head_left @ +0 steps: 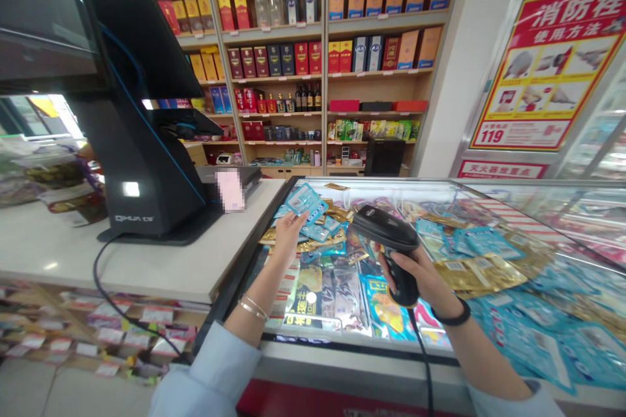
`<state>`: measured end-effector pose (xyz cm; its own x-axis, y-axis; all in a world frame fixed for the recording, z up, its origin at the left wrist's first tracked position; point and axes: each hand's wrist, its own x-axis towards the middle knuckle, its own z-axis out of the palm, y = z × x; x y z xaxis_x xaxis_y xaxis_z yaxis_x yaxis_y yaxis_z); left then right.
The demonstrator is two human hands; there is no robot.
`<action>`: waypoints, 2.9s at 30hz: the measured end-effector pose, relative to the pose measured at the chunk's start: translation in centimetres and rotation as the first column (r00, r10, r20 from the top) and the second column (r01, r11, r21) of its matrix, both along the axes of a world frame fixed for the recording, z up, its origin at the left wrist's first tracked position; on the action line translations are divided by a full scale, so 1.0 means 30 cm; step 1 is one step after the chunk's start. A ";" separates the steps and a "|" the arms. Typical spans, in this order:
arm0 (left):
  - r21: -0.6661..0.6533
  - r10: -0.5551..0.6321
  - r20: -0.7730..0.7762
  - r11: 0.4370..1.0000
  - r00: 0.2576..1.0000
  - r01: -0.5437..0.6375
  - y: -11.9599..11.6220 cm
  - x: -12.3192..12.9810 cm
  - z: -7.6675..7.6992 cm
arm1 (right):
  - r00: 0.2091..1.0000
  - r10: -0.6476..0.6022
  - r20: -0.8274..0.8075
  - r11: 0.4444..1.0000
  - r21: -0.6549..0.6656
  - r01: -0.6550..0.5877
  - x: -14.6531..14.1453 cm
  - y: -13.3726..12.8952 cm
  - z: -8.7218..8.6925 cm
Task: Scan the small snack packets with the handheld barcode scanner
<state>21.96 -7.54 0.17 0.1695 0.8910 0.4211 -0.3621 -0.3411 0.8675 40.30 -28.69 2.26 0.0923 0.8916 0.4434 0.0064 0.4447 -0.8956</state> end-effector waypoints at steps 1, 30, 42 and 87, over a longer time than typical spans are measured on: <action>0.021 0.020 -0.039 1.000 0.999 -0.019 0.000 -0.002 -0.002 | 1.000 0.006 -0.003 1.000 0.001 -0.006 0.000 -0.001 0.000; 0.330 0.300 -0.313 0.924 0.901 -0.193 0.023 -0.017 -0.031 | 0.996 0.077 -0.042 0.997 -0.029 -0.078 0.007 -0.007 -0.025; 0.414 0.372 -0.338 0.884 0.864 -0.219 0.005 -0.025 -0.007 | 0.998 0.048 -0.046 0.997 -0.056 -0.051 0.003 -0.009 -0.022; 0.192 -0.204 -0.366 0.938 0.908 0.288 -0.413 0.599 -0.011 | 0.363 -0.916 -0.171 0.381 -0.092 0.920 0.480 -0.379 0.056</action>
<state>39.93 -19.94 -0.15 0.5387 0.6833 0.4928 -0.1638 -0.4888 0.8569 54.70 -40.07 3.95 0.9197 0.2003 0.3376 0.2781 0.2746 -0.9205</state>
